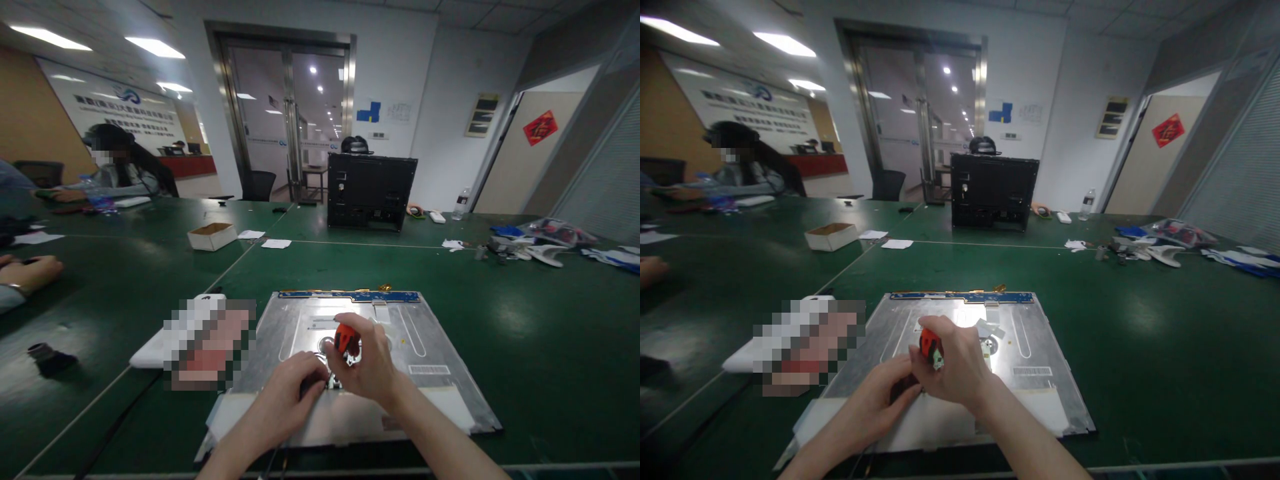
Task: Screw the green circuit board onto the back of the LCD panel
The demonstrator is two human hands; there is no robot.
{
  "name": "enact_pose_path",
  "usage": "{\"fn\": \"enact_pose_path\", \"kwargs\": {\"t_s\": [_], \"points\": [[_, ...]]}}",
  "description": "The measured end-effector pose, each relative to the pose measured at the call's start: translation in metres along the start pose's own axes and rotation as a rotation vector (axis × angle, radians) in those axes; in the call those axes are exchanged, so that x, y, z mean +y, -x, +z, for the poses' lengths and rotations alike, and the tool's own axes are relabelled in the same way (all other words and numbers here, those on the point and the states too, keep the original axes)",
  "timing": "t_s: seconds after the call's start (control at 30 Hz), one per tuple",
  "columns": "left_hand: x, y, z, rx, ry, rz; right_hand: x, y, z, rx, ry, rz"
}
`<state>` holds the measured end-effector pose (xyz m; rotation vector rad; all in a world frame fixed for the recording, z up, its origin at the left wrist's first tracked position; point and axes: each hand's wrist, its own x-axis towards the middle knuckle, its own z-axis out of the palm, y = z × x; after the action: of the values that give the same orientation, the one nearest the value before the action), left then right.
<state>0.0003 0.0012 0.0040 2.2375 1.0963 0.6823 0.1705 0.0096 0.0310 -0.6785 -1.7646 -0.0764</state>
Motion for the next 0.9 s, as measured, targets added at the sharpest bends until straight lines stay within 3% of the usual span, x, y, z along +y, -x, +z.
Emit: {"fn": "enact_pose_path", "kwargs": {"t_s": [0.37,0.67,0.9], "points": [[0.0019,-0.0001,-0.0009,0.010,0.001,0.019,-0.0006,-0.0037,-0.0089,-0.140,-0.134,-0.034],[-0.0001,0.0009,-0.0003,0.021,-0.003,0.015,0.0027,-0.0005,0.0003,-0.014,-0.008,-0.040],[0.0000,0.0015,-0.0002,0.020,-0.009,0.014,0.0005,-0.0030,-0.0068,-0.088,-0.086,-0.069]]}}
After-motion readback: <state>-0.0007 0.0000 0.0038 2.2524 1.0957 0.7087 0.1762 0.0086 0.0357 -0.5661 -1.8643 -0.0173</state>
